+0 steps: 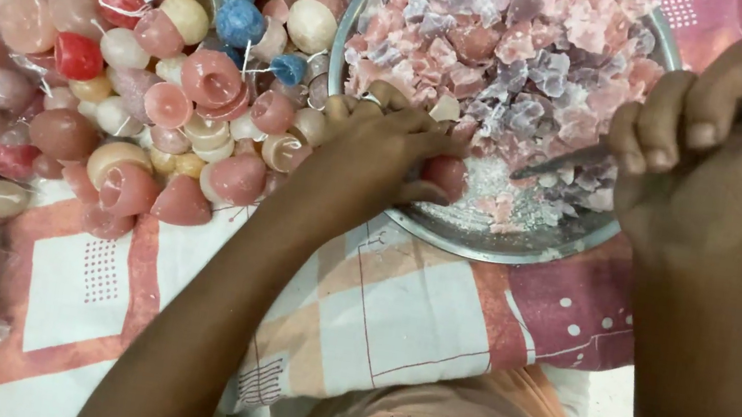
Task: The person cuts small round candles into pieces using a knife. They hold each candle with the left hand and slice it over a metal plate, accumulating chopped wax pieces. The person occasionally adjusts the plate and continues cutting multiple candles.
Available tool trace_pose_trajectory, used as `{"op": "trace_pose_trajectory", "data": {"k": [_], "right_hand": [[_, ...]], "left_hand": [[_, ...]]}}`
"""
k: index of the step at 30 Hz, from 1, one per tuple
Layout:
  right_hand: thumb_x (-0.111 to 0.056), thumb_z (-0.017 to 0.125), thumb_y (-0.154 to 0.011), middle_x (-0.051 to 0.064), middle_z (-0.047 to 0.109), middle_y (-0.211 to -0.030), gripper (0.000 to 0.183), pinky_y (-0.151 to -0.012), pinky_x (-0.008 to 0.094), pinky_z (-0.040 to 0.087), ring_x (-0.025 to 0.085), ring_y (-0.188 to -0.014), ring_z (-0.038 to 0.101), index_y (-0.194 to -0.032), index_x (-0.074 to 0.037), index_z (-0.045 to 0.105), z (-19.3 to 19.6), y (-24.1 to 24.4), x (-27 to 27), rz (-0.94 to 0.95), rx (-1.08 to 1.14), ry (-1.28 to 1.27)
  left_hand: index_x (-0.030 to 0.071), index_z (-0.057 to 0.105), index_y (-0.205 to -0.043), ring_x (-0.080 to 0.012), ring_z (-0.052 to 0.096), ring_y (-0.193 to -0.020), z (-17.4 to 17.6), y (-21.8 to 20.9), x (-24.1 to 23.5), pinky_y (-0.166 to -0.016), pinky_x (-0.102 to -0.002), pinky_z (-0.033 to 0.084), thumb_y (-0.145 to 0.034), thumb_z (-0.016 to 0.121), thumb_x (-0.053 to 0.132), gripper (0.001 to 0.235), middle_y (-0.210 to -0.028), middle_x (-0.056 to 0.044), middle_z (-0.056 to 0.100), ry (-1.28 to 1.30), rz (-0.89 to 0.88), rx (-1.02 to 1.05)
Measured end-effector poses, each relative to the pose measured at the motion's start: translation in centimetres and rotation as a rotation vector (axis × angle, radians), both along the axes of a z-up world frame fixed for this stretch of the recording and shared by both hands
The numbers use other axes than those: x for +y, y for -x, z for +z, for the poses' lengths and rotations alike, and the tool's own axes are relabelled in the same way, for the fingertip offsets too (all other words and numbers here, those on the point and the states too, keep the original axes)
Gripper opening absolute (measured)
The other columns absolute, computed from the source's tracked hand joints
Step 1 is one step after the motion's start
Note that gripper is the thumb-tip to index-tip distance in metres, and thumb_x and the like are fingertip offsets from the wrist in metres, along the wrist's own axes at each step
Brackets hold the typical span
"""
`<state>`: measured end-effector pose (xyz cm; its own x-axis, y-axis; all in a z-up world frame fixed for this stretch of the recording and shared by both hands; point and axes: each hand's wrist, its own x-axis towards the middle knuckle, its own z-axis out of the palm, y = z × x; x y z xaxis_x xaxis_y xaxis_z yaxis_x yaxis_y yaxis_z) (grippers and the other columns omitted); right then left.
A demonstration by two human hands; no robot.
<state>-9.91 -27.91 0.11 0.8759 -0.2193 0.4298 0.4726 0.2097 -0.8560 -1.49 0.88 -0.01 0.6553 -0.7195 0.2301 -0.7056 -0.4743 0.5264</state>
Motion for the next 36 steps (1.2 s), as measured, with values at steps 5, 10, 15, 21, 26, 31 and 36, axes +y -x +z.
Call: {"op": "trace_pose_trajectory", "data": {"k": [5, 10, 15, 21, 26, 31, 36], "right_hand": [[-0.060, 0.020, -0.116, 0.000, 0.029, -0.071, 0.063, -0.048, 0.029, 0.027, 0.012, -0.050, 0.029, -0.089, -0.011, 0.048, -1.2, 1.1, -0.5, 0.040, 0.030, -0.158], [-0.084, 0.021, -0.092, 0.000, 0.033, -0.054, 0.076, -0.033, 0.031, 0.030, 0.009, -0.032, 0.029, -0.110, -0.018, 0.055, -1.9, -0.6, 1.1, -0.077, -0.156, -0.190], [-0.092, 0.017, -0.085, -0.002, 0.032, -0.056, 0.082, -0.031, 0.027, 0.025, 0.010, -0.036, 0.025, -0.099, -0.018, 0.051, -2.8, -0.9, 1.9, 0.076, -0.277, -0.072], [-0.093, 0.009, -0.080, 0.003, 0.030, -0.054, 0.088, -0.036, 0.031, 0.019, 0.011, -0.039, 0.018, -0.099, -0.016, 0.046, -3.9, -1.7, 1.5, 0.160, -0.278, -0.148], [-0.093, 0.009, -0.082, 0.002, 0.028, -0.053, 0.090, -0.038, 0.031, 0.017, 0.011, -0.039, 0.016, -0.097, -0.013, 0.046, -3.3, -3.0, 1.1, 0.272, -0.182, -0.214], [-0.095, 0.012, -0.085, -0.003, 0.024, -0.049, 0.090, -0.033, 0.032, 0.018, 0.008, -0.038, 0.016, -0.086, -0.014, 0.051, -4.0, -4.9, 1.4, 0.367, -0.140, -0.201], [-0.094, 0.016, -0.083, -0.002, 0.024, -0.049, 0.088, -0.032, 0.031, 0.022, 0.008, -0.037, 0.020, -0.089, -0.013, 0.051, -3.0, -5.0, 3.0, 0.382, -0.091, -0.194]], "left_hand": [[0.025, 0.075, -0.116, -0.0324, 0.061, -0.115, 0.0, 1.5, -2.2, -0.090, -0.052, 0.048, -0.072, 0.087, 0.045, 0.050, -0.113, -0.002, 0.073, 0.042, 0.089, -0.163], [0.019, 0.073, -0.121, -0.0348, 0.067, -0.100, -0.2, 1.8, -1.7, -0.084, -0.049, 0.050, -0.072, 0.088, 0.036, 0.054, -0.111, -0.006, 0.073, 0.112, 0.093, -0.135], [0.018, 0.073, -0.119, -0.0301, 0.068, -0.100, -0.9, 1.3, -1.6, -0.088, -0.045, 0.052, -0.074, 0.089, 0.026, 0.049, -0.109, -0.005, 0.074, 0.155, 0.070, -0.081], [0.018, 0.078, -0.110, -0.0297, 0.066, -0.100, -0.4, 0.7, -1.6, -0.088, -0.044, 0.051, -0.067, 0.090, 0.022, 0.045, -0.101, -0.003, 0.077, 0.147, 0.048, -0.089], [0.019, 0.082, -0.103, -0.0293, 0.066, -0.095, 0.5, 0.4, -1.7, -0.085, -0.045, 0.049, -0.062, 0.090, 0.019, 0.041, -0.095, 0.000, 0.080, 0.154, 0.034, -0.102], [0.016, 0.082, -0.103, -0.0159, 0.073, -0.087, -1.0, -0.5, -1.8, -0.089, -0.036, 0.053, -0.074, 0.089, 0.018, 0.030, -0.094, -0.002, 0.079, 0.204, -0.065, -0.047], [0.018, 0.083, -0.099, -0.0139, 0.072, -0.084, 0.2, -0.3, -2.1, -0.084, -0.037, 0.050, -0.076, 0.087, 0.022, 0.024, -0.088, 0.001, 0.079, 0.157, -0.024, -0.040]]}}
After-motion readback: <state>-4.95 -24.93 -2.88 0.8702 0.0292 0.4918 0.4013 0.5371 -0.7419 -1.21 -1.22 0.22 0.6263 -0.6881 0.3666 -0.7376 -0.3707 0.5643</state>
